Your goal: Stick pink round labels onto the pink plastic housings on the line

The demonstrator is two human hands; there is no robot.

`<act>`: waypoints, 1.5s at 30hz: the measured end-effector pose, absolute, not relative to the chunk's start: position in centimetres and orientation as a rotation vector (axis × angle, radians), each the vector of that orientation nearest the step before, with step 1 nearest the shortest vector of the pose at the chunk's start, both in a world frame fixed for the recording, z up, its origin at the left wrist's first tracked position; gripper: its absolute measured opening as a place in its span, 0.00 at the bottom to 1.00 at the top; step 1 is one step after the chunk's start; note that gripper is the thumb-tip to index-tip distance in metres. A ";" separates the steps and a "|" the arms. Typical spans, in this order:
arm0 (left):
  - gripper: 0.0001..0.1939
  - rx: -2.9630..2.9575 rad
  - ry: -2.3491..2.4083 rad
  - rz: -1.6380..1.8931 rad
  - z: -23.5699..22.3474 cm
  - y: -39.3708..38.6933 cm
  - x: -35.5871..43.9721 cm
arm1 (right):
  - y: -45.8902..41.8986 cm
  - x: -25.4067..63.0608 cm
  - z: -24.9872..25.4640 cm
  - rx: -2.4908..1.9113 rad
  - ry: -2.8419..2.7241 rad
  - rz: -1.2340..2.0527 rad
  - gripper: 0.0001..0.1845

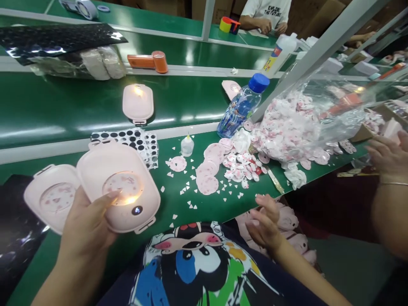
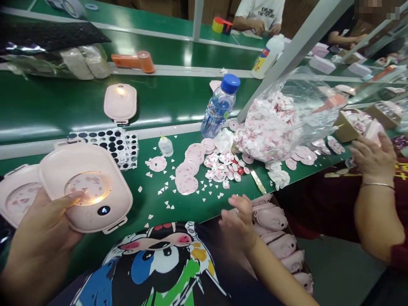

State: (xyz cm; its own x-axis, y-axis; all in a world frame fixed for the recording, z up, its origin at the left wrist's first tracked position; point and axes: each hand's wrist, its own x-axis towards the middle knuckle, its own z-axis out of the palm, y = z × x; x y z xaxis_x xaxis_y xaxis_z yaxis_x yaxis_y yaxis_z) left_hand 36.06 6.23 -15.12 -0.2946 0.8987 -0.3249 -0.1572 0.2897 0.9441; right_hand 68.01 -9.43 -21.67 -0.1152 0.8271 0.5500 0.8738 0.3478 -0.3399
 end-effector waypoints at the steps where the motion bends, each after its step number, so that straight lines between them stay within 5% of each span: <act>1: 0.30 0.704 1.472 1.253 -15.2 6.2 36.1 | -8.1 67.7 -20.7 -1.496 -1.974 -0.063 0.23; 6: 0.30 0.632 1.383 1.222 -15.1 5.6 36.5 | -0.8 66.5 -17.5 -1.779 -2.149 -0.029 0.13; 15: 0.29 0.564 1.370 1.197 -14.7 4.7 36.2 | 1.1 67.7 -18.5 -2.090 -2.337 -0.186 0.12; 45: 0.27 0.657 1.084 1.162 -15.2 3.2 37.1 | 0.1 68.6 -21.9 -1.637 -2.422 0.047 0.16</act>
